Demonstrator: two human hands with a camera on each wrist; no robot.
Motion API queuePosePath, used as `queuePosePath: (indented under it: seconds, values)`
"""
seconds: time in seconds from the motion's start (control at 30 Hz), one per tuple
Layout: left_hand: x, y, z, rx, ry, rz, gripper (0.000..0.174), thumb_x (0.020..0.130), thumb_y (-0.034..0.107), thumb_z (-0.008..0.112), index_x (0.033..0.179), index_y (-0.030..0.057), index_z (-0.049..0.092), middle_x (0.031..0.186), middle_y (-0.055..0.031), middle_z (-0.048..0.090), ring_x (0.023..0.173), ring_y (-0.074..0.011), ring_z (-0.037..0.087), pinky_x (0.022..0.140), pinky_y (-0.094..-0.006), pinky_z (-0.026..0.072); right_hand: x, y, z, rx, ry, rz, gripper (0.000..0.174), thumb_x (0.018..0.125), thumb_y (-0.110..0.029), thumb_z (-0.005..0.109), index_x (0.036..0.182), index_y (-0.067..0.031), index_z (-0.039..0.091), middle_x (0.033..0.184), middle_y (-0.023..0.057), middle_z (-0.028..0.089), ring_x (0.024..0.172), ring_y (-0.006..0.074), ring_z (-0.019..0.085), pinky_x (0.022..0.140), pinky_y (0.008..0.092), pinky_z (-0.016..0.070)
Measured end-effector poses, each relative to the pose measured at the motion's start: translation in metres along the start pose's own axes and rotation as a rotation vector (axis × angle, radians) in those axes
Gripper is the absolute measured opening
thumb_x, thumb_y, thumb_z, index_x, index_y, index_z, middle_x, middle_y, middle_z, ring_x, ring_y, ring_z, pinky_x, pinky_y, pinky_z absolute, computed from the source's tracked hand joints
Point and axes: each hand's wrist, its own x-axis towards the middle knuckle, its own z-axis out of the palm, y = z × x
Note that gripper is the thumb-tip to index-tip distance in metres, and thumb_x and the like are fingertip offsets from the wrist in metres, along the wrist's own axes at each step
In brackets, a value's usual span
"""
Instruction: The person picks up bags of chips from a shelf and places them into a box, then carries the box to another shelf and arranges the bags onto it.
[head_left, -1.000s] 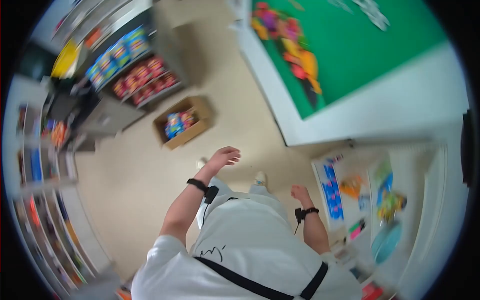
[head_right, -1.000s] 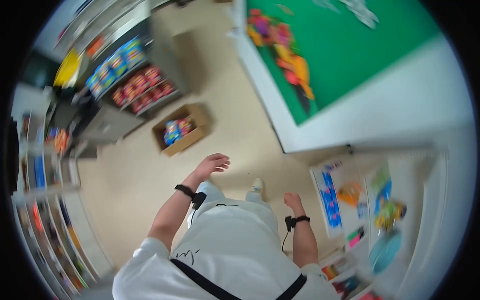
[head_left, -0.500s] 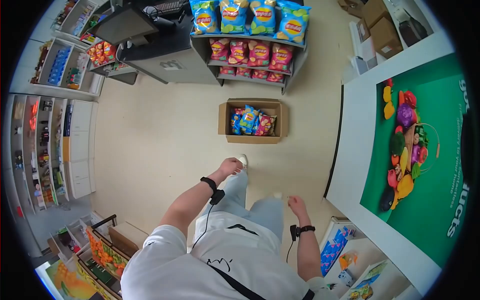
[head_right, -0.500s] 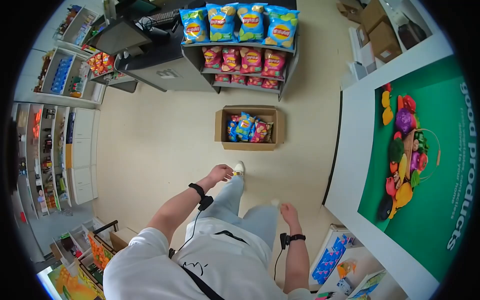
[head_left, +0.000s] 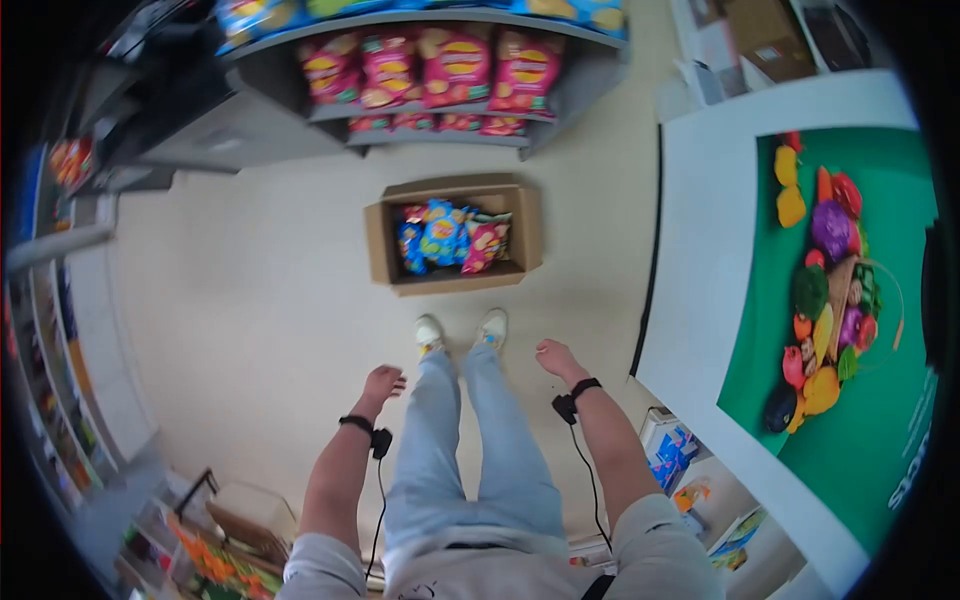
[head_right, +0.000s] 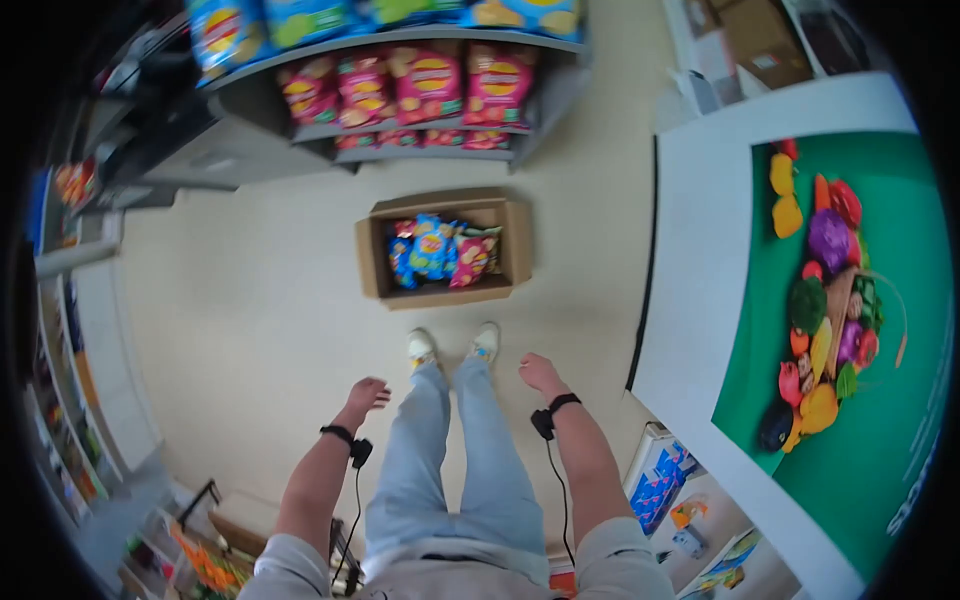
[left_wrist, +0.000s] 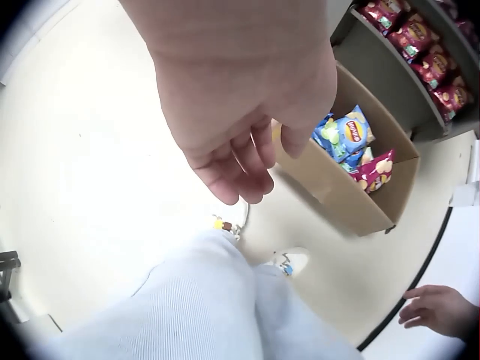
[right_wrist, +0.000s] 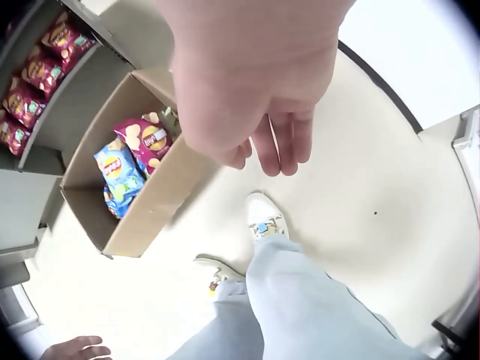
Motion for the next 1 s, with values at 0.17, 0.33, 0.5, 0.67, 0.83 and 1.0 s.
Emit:
queuePosePath:
  seconds: [0.17,0.33,0.5,0.67,0.83,1.0]
  values:
    - [0.093,0.009,-0.032,0.059,0.041,-0.035,0.038,0.098,0.027,0.063,0.128,0.0050,0.055,0.104,-0.0125,0.071,0.087,-0.0231,0.072,0.073,-0.0375,0.0591,0.082,-0.002,0.019,-0.026,-0.008,0.067,0.050,0.090,-0.026,0.064,0.135,-0.0056,0.060,0.127,0.0256,0.068,0.119,0.0415,0.065,0.103,0.0468,0.0518]
    - [0.156,0.066,-0.035,0.027,0.085,-0.043,0.061,0.100,0.032,0.065,0.150,0.0083,0.039,0.125,-0.0204,0.064,0.095,-0.0297,0.071,0.078,-0.0429,0.0608,0.155,-0.009,0.036,0.257,0.170,0.193,0.074,0.091,-0.033,0.066,0.155,-0.0055,0.041,0.130,0.0266,0.067,0.122,0.0440,0.063,0.106,0.0465,0.0501]
    - [0.203,0.114,-0.011,-0.004,0.195,-0.013,0.077,0.099,0.033,0.069,0.159,0.0107,0.028,0.134,-0.0220,0.058,0.097,-0.0335,0.071,0.079,-0.0428,0.0622,0.200,-0.041,0.009,0.518,0.377,0.265,0.090,0.091,-0.037,0.068,0.164,-0.0101,0.024,0.131,0.0247,0.067,0.123,0.0449,0.063,0.106,0.0473,0.0493]
    - [0.268,0.116,0.002,-0.049,0.250,0.134,0.075,0.098,0.035,0.071,0.157,0.0107,0.031,0.141,-0.0228,0.054,0.101,-0.0366,0.070,0.083,-0.0470,0.0628,0.257,-0.029,0.027,0.487,0.449,0.194,0.074,0.091,-0.031,0.066,0.157,-0.0119,0.039,0.127,0.0269,0.068,0.116,0.0449,0.066,0.098,0.0500,0.0533]
    - [0.413,0.077,-0.046,-0.017,0.305,0.144,0.047,0.093,0.006,0.064,0.139,0.0071,0.051,0.129,-0.0178,0.059,0.103,-0.0379,0.068,0.083,-0.0503,0.0675,0.302,-0.021,0.049,0.379,0.477,0.193,0.034,0.090,-0.016,0.055,0.117,0.0003,0.066,0.102,0.0293,0.072,0.098,0.0480,0.069,0.086,0.0548,0.0561]
    - [0.308,0.129,-0.004,0.012,0.134,0.122,0.039,0.093,-0.002,0.054,0.132,-0.0028,0.052,0.121,-0.0197,0.062,0.103,-0.0376,0.069,0.081,-0.0481,0.0691,0.193,-0.019,0.036,0.512,0.669,0.294,0.022,0.083,-0.013,0.061,0.097,0.0013,0.071,0.097,0.0281,0.072,0.096,0.0464,0.069,0.085,0.0540,0.0560]
